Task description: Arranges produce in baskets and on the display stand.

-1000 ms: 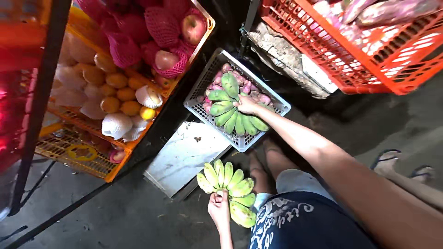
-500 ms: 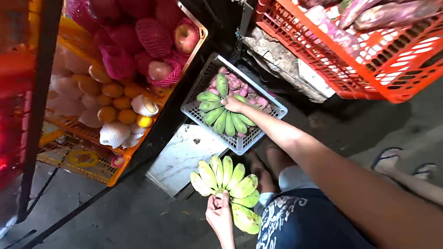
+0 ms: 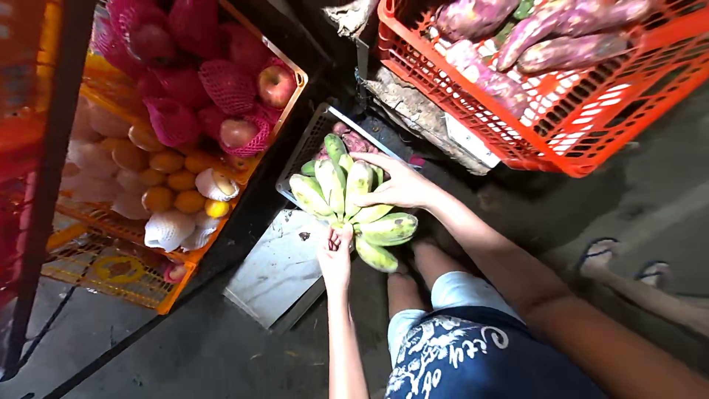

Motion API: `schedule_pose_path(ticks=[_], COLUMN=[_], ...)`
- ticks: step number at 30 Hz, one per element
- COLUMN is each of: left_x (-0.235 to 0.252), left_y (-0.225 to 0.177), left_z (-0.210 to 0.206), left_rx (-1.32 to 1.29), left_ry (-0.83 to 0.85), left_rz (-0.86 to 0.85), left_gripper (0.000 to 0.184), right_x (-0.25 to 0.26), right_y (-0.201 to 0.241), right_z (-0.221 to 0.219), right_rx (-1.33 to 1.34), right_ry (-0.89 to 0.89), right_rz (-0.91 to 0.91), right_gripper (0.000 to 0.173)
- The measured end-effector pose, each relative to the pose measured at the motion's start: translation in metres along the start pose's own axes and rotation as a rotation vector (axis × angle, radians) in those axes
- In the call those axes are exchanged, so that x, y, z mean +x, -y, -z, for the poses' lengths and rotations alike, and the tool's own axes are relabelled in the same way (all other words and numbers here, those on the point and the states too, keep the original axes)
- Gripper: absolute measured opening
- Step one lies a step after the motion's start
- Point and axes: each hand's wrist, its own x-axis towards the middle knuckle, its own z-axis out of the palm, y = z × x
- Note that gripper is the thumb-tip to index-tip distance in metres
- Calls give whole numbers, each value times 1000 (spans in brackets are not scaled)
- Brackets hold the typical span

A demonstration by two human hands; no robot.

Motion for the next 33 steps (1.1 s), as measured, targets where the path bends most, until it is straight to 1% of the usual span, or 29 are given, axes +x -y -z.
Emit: schedule_pose_path(ticks=[1,3,4,6,7,9,10,11,12,13,15,16,17,19,20,21,22,23,24,26,27,29,30,31,33], left_x=[10,35,47,70,82,116,138,161,185,210,256,273,285,300,302,303,304,307,307,311,314,319,320,319,318], left_y=[6,15,16,7,3,0,0,0,1,4,10,14,19,22,23,22,20,19,17,23,30,42,43,42,42], left_z=[-4,-11,-12,-9,-5,7,13,19,23,23,14,10,8,6,5,3,1,-3,-8,-12,-11,-11,-12,-13,-13], left_rx=[8,116,255,552,661,779,809,828,851,886,963,991,1010,1008,997,972,942,907,866,806,800,806,808,808,829], left_ry=[32,127,187,277,264,144,87,61,67,90,168,221,274,353,377,384,380,375,373,387,371,331,326,340,380], left_rz=[21,78,117,181,167,42,-34,-86,-113,-121,-55,20,104,219,245,255,253,241,238,214,205,195,190,184,164], left_gripper=[21,25,27,44,49,49,48,50,55,60,71,76,80,85,88,90,91,91,91,90,92,96,95,90,75], right_x=[-2,-1,5,31,49,80,88,89,83,69,26,-3,-32,-82,-99,-108,-108,-103,-95,-74,-66,-60,-61,-66,-82], right_y=[14,29,29,6,-14,-54,-63,-67,-69,-71,-82,-95,-114,-160,-177,-189,-197,-204,-208,-216,-221,-223,-218,-209,-186], right_z=[0,-11,-18,-33,-38,-37,-28,-19,-14,-13,-20,-31,-47,-80,-95,-107,-118,-126,-132,-144,-148,-152,-151,-147,-135], right_rx=[-204,-499,-593,-723,-758,-745,-743,-746,-748,-748,-748,-712,-644,-430,-265,-71,107,233,323,474,495,409,348,293,217], right_ry=[-72,-179,-190,-147,-130,-198,-246,-291,-331,-387,-539,-629,-740,-1007,-1096,-1121,-1088,-1028,-979,-981,-1010,-1013,-976,-917,-749], right_rz=[31,16,-21,-108,-147,-161,-163,-153,-132,-85,-18,-35,-93,-246,-366,-487,-573,-616,-630,-637,-646,-694,-726,-758,-804], right_gripper=[100,102,101,100,98,87,85,88,91,87,70,62,56,52,55,62,68,71,69,58,53,44,44,46,51])
